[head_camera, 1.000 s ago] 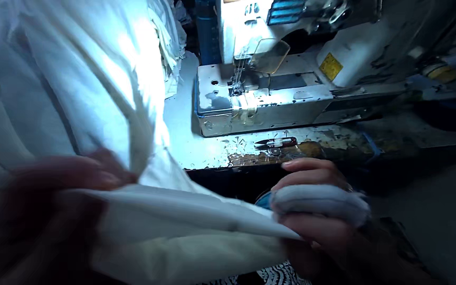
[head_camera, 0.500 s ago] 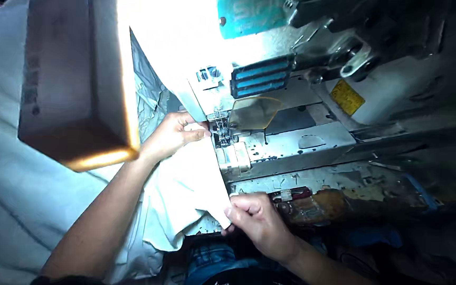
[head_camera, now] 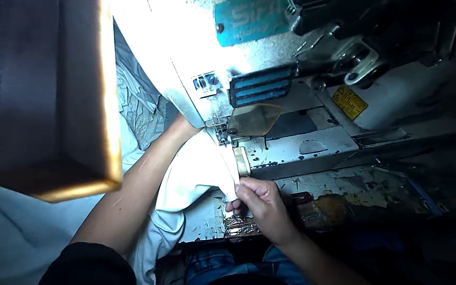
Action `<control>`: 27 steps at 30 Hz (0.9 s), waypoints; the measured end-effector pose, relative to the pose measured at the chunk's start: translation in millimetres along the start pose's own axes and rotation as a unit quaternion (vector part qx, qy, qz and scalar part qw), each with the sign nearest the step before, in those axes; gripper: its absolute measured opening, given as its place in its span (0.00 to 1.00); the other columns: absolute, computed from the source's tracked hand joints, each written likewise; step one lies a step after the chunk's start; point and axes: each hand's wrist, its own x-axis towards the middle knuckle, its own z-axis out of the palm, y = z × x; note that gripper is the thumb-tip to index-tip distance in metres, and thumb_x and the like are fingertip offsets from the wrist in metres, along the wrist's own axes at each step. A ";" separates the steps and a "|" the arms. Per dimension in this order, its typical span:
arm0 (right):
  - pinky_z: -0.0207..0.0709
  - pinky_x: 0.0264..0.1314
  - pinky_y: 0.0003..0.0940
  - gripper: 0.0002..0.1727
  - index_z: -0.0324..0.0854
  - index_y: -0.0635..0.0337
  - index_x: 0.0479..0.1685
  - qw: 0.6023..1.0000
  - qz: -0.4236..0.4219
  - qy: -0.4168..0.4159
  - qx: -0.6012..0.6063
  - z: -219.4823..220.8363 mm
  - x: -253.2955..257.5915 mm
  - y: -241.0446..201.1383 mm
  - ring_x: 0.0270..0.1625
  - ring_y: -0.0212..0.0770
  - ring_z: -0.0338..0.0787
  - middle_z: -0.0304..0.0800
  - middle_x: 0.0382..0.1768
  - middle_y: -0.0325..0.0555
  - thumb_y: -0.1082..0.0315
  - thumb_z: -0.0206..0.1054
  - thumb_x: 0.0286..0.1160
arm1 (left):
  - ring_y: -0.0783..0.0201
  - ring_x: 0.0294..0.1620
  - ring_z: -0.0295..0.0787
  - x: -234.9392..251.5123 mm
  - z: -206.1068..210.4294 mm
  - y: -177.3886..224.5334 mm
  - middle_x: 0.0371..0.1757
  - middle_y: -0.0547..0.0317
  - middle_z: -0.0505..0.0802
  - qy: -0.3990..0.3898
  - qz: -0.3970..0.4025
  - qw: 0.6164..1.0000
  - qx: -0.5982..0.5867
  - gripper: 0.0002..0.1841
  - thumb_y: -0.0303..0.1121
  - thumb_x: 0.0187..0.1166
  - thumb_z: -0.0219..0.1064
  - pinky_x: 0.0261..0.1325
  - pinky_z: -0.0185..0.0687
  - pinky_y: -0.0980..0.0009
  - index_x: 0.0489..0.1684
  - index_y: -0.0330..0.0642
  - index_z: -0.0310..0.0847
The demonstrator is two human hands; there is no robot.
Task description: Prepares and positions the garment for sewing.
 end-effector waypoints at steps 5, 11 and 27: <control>0.83 0.29 0.16 0.18 0.80 0.58 0.18 1.000 0.001 0.006 -0.013 3.3 -10.9 -0.2 0.23 0.20 0.87 0.89 0.19 0.31 0.74 0.53 0.78 | 0.44 0.63 0.85 19.9 -53.1 97.6 0.56 0.30 0.90 -0.093 -0.170 0.981 0.005 0.17 0.27 0.75 0.71 0.70 0.73 0.54 0.55 0.21 0.84; 0.81 0.30 0.18 0.18 0.81 0.59 0.21 0.993 0.085 -0.006 -0.086 1.3 4.5 -6.5 0.23 0.20 0.86 0.90 0.21 0.31 0.73 0.52 0.81 | 0.40 0.72 0.81 29.4 -54.3 103.9 0.64 0.28 0.87 -0.136 -0.213 0.967 0.026 0.18 0.26 0.79 0.67 0.78 0.68 0.51 0.62 0.21 0.81; 0.81 0.35 0.12 0.09 0.89 0.63 0.44 0.963 -0.150 0.031 -0.221 -7.7 5.1 -22.1 0.30 0.18 0.86 0.91 0.34 0.36 0.66 0.68 0.79 | 0.58 0.61 0.85 -58.5 -74.1 136.9 0.46 0.56 0.94 0.136 0.002 0.990 0.021 0.08 0.33 0.75 0.66 0.76 0.61 0.51 0.36 0.43 0.92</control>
